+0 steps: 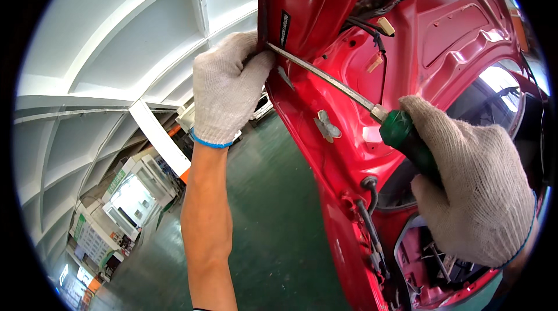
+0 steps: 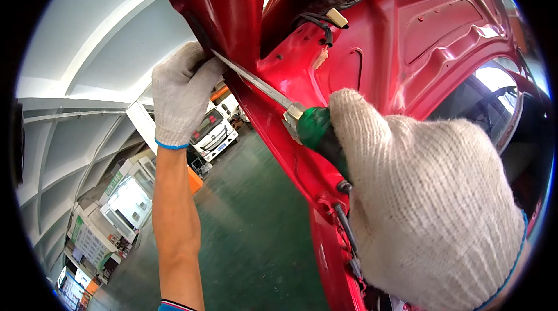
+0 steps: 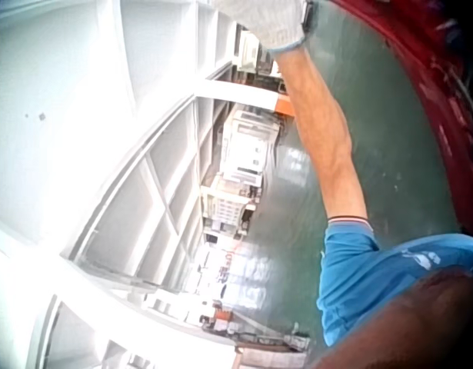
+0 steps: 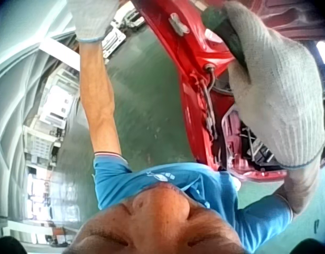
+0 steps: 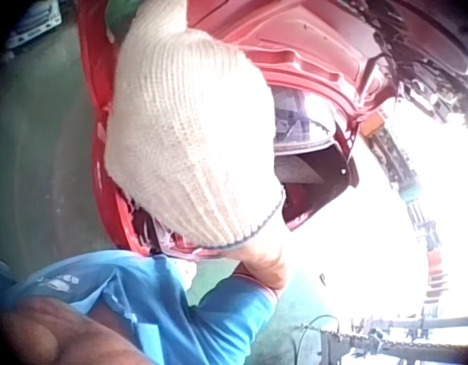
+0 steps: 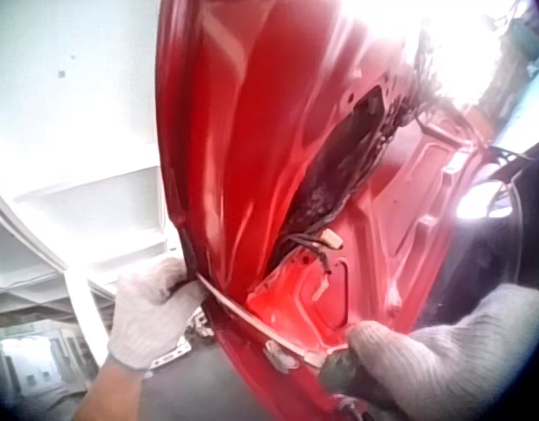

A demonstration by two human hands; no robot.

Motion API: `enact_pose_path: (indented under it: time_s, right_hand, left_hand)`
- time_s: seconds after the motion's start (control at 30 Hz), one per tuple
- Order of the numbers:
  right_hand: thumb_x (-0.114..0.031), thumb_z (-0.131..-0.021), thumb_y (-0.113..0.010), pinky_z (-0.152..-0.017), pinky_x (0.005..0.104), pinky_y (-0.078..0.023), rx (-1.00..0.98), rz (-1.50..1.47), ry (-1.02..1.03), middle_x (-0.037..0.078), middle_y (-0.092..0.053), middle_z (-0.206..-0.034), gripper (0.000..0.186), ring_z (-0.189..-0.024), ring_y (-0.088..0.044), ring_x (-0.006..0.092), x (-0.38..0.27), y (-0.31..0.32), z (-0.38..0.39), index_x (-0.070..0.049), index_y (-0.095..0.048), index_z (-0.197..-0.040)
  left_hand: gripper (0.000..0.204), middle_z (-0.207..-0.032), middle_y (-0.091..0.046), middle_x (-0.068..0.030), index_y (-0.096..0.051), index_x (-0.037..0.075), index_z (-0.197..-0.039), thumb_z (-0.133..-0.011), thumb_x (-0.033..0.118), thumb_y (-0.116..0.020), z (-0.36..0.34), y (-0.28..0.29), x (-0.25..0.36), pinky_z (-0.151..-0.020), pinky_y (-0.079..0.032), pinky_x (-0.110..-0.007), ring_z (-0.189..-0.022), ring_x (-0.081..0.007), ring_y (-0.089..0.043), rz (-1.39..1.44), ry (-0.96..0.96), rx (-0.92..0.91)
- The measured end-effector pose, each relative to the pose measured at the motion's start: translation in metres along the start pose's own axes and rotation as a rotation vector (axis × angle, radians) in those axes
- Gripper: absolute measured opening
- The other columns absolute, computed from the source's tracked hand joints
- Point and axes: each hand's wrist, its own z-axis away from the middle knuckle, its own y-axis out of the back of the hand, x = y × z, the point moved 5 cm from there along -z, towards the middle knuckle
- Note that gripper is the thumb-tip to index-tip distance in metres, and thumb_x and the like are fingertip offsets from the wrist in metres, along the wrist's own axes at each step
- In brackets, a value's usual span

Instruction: The person uses a screwdriver and hammer to scrape and tap the inner surface of a red car's open trunk lid, removing paint or filler in several small areas. The work is performed in a workshop with other vehicles and tools visible.

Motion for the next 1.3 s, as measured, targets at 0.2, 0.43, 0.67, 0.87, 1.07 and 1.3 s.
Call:
enact_pose_path:
  time_s: [0.2,0.43,0.67,0.87,1.07,1.3]
  right_hand:
    - [-0.007,-0.078,-0.072,-0.081,0.0466,-0.059,0.094,-0.334,-0.037,0.03,-0.07,-0.094,0.064,-0.09,-0.074,0.0465,-0.001,-0.043,0.006,0.011,-0.054,-0.137]
    - [-0.007,-0.079,-0.072,-0.08,0.0462,-0.059,0.1,-0.39,-0.044,0.03,-0.07,-0.094,0.063,-0.09,-0.074,0.0461,-0.003,-0.09,0.003,0.01,-0.054,-0.137]
    - [-0.008,-0.08,-0.073,-0.08,0.0457,-0.059,0.075,-0.439,-0.037,0.03,-0.07,-0.094,0.062,-0.089,-0.074,0.0456,0.017,-0.126,0.026,0.01,-0.054,-0.137]
    - [-0.008,-0.081,-0.073,-0.08,0.0453,-0.059,0.071,-0.493,-0.054,0.03,-0.07,-0.094,0.062,-0.089,-0.074,0.0453,0.021,-0.157,0.031,0.01,-0.054,-0.138]
    - [-0.009,-0.082,-0.073,-0.08,0.0449,-0.059,0.08,-0.517,-0.041,0.029,-0.07,-0.094,0.061,-0.088,-0.074,0.0449,0.016,-0.169,0.007,0.009,-0.055,-0.138]
    - [-0.009,-0.083,-0.073,-0.079,0.0445,-0.059,0.096,-0.523,-0.01,0.029,-0.07,-0.094,0.061,-0.088,-0.074,0.0445,0.015,-0.159,-0.014,0.009,-0.055,-0.138]
  left_hand:
    - [0.034,-0.105,-0.079,-0.0158,-0.073,-0.005,-0.122,-0.091,0.001,-0.062,0.005,0.005,-0.003,-0.089,-0.058,-0.031,-0.096,-0.0179,-0.074,0.042,0.085,-0.027]
    - [0.043,-0.127,-0.071,-0.0216,-0.062,-0.012,-0.135,-0.093,-0.004,-0.055,0.007,0.01,-0.006,-0.106,-0.055,-0.038,-0.115,-0.0271,-0.07,0.417,0.195,-0.155]
    - [0.036,-0.117,-0.075,-0.0203,-0.066,-0.011,-0.13,-0.099,0.007,-0.06,0.004,0.018,-0.011,-0.102,-0.058,-0.037,-0.106,-0.0261,-0.073,0.308,0.227,-0.146]
    - [0.036,-0.112,-0.076,-0.0188,-0.069,-0.01,-0.125,-0.101,0.015,-0.064,-0.006,0.019,-0.003,-0.102,-0.056,-0.035,-0.104,-0.0242,-0.074,0.12,0.258,-0.161]
    - [0.039,-0.123,-0.074,-0.0165,-0.066,-0.009,-0.133,-0.094,0.001,-0.064,0.012,0.007,-0.033,-0.106,-0.053,-0.034,-0.113,-0.0223,-0.07,0.169,0.241,-0.172]
    - [0.044,-0.122,-0.074,-0.0159,-0.065,-0.004,-0.137,-0.095,0.008,-0.063,0.036,-0.027,-0.064,-0.102,-0.053,-0.034,-0.111,-0.0204,-0.07,0.217,0.229,-0.008]
